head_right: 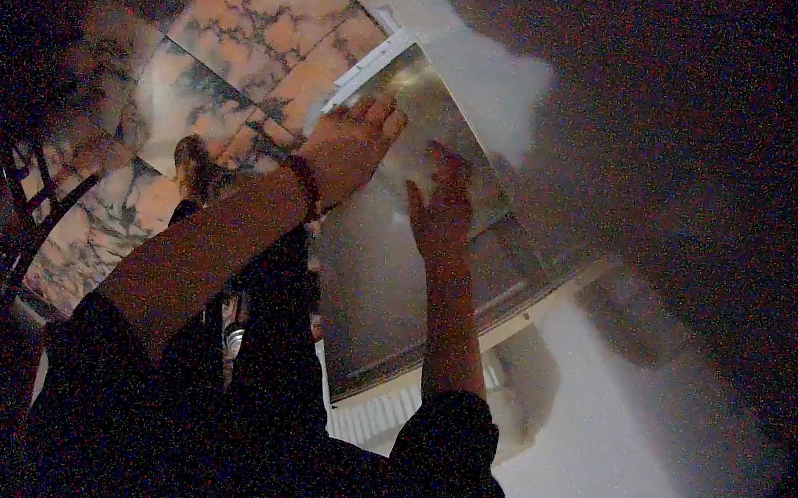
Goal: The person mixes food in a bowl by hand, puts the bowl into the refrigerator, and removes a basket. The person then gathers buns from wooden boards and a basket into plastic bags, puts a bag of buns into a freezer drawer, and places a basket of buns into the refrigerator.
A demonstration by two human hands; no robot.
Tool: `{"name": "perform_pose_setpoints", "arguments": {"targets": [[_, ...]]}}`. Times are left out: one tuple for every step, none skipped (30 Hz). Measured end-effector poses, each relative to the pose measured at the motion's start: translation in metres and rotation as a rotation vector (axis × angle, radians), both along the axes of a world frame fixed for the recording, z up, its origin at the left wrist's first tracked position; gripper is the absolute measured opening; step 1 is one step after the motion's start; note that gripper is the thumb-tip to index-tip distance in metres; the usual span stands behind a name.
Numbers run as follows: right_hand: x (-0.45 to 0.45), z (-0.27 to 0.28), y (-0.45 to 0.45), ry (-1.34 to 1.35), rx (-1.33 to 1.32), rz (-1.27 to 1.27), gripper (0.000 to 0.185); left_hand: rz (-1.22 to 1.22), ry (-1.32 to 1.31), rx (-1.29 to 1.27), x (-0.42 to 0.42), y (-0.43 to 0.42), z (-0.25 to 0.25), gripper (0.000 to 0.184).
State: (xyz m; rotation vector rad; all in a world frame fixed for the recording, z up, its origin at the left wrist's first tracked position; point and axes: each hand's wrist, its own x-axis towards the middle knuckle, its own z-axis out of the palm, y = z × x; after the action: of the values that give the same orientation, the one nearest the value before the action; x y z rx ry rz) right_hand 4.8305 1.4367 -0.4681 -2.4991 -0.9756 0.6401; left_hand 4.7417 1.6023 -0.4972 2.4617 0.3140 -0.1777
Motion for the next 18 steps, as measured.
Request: {"name": "perform_pose_setpoints", "arguments": {"targets": [[0.000,-0.016,0.003,0.114,0.018,0.041,0.037,0.137,-0.349,0.090,-0.002,-0.003,0.001,0.034],[0.006,-0.040,0.006,0.227,0.034,0.084,0.034,0.135,-0.350,0.091,-0.002,-0.007,-0.007,0.034],[0.021,-0.068,0.008,0.231,-0.167,0.141,0.030,0.149,-0.419,0.159,0.000,-0.012,-0.019,0.026],[0.036,-0.089,0.013,0.233,-0.369,0.197,0.027,0.163,-0.487,0.228,0.003,-0.013,-0.028,0.021],[0.043,-0.093,0.023,0.232,-0.370,0.192,0.027,0.160,-0.489,0.225,0.006,-0.009,-0.032,0.021],[0.050,-0.092,0.036,0.368,-0.464,0.106,0.024,0.025,0.003,0.031,0.009,-0.002,-0.035,0.022],[0.050,-0.085,0.043,0.503,-0.562,0.016,0.022,-0.113,0.493,-0.167,0.010,0.001,-0.034,0.023],[0.045,-0.082,0.034,0.499,-0.571,0.012,0.022,-0.116,0.489,-0.176,0.013,0.003,-0.028,0.023],[0.035,-0.074,0.023,0.373,-0.346,0.109,0.021,-0.167,0.550,-0.172,0.016,0.009,-0.020,0.025],[0.024,-0.066,0.013,0.246,-0.117,0.208,0.020,-0.215,0.612,-0.164,0.018,0.014,-0.013,0.026],[0.005,-0.045,0.013,-0.064,-0.054,0.213,0.020,-0.213,0.609,-0.166,0.015,0.013,-0.012,0.026],[-0.017,-0.018,0.017,-0.372,0.014,0.214,0.019,-0.265,0.507,-0.052,0.007,0.011,-0.014,0.025],[-0.040,0.005,0.010,-0.297,-0.009,0.059,0.022,-0.318,0.404,0.065,-0.003,0.007,-0.011,0.024],[-0.057,0.021,0.008,-0.220,-0.029,-0.094,0.024,-0.316,0.406,0.070,-0.016,0.008,-0.007,0.024],[-0.069,0.026,0.006,-0.220,-0.023,-0.099,0.024,-0.114,0.100,0.076,-0.034,0.007,0.000,0.024],[-0.079,0.027,0.005,0.378,-0.033,-0.483,0.027,0.085,-0.207,0.077,-0.052,0.006,0.007,0.026],[-0.085,0.026,0.001,0.987,-0.039,-0.851,0.030,0.155,-0.212,0.027,-0.072,0.005,0.014,0.029],[-0.083,0.007,-0.016,0.987,-0.036,-0.856,0.030,0.225,-0.215,-0.026,-0.093,0.001,0.024,0.034]]}}
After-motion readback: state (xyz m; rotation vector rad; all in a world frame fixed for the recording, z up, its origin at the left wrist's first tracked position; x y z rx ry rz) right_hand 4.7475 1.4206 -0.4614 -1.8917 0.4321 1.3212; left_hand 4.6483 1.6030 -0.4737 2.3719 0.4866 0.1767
